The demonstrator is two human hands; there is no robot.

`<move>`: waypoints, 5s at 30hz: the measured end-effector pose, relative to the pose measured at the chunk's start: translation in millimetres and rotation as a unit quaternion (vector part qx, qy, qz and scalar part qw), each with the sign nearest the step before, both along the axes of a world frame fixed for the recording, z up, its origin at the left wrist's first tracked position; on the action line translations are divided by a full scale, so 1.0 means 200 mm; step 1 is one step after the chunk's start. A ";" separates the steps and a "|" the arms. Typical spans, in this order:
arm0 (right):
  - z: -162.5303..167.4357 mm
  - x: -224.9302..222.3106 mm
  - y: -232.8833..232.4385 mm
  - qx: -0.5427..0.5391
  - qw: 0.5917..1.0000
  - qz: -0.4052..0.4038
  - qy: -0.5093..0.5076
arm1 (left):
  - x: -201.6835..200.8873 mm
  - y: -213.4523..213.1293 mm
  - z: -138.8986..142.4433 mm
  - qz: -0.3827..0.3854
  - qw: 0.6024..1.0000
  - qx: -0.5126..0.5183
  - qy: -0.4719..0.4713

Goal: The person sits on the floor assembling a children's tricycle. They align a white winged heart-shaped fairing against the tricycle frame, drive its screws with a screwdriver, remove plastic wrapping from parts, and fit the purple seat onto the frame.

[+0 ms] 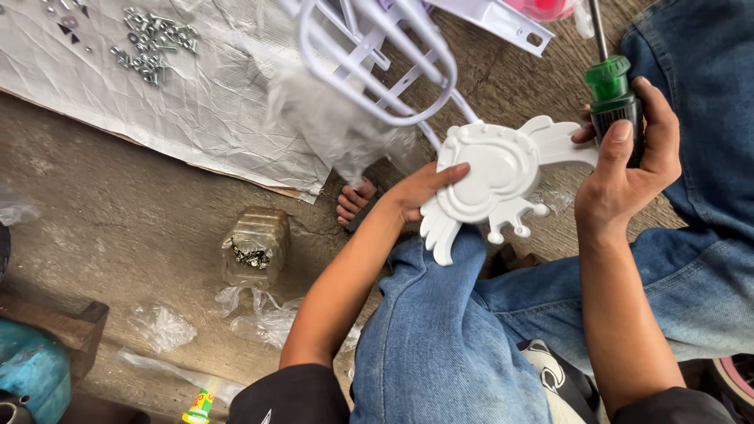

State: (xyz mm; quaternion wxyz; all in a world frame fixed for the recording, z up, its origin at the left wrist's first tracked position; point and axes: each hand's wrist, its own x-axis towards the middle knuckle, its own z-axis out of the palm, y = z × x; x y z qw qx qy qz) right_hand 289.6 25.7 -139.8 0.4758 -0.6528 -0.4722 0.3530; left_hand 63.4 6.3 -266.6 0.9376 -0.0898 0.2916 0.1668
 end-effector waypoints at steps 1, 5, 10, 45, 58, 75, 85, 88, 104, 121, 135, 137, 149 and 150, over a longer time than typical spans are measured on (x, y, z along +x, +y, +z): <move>0.01 0.00 0.00 0.003 1.000 0.003 0.007 | -0.01 -0.02 0.03 0.018 1.000 0.020 0.005; 0.08 0.00 0.00 0.031 0.999 0.011 0.014 | -0.08 -0.04 0.14 0.074 0.987 0.105 0.095; 0.25 0.06 -0.05 0.059 0.997 0.032 -0.037 | -0.21 0.01 0.22 0.179 0.931 0.186 0.257; 0.80 0.25 -0.50 -0.157 0.933 0.183 -0.267 | -0.31 -0.04 0.28 0.353 0.763 0.282 0.463; 0.83 0.22 -0.47 -0.176 0.919 0.197 -0.292 | -0.31 -0.05 0.26 0.349 0.752 0.310 0.465; 0.66 0.09 -0.30 -0.118 0.902 0.303 -0.286 | -0.34 -0.02 0.29 0.341 0.726 0.345 0.488; 0.45 -0.26 -0.10 -0.093 0.851 0.382 -0.349 | -0.48 0.02 0.31 0.354 0.707 0.343 0.507; 0.45 -0.31 -0.02 -0.130 0.829 0.404 -0.363 | -0.53 0.03 0.28 0.357 0.706 0.339 0.509; 0.42 -0.36 0.09 -0.234 0.847 0.359 -0.314 | -0.67 -0.06 0.22 0.380 0.704 0.304 0.518; 0.35 -0.32 -0.01 -0.255 0.834 0.380 -0.308 | -0.59 -0.03 0.17 0.357 0.723 0.310 0.504; 0.35 -0.28 -0.07 -0.304 0.821 0.368 -0.314 | -0.62 -0.03 0.17 0.355 0.725 0.308 0.504; 0.32 -0.28 -0.03 -0.417 0.860 0.281 -0.091 | -0.61 -0.02 0.17 0.356 0.726 0.308 0.501; 0.29 -0.21 -0.12 -0.247 0.858 0.352 -0.282 | -0.64 -0.04 0.17 0.353 0.728 0.299 0.505; 0.25 -0.22 -0.12 -0.358 0.863 0.292 -0.204 | -0.63 -0.04 0.17 0.353 0.729 0.301 0.504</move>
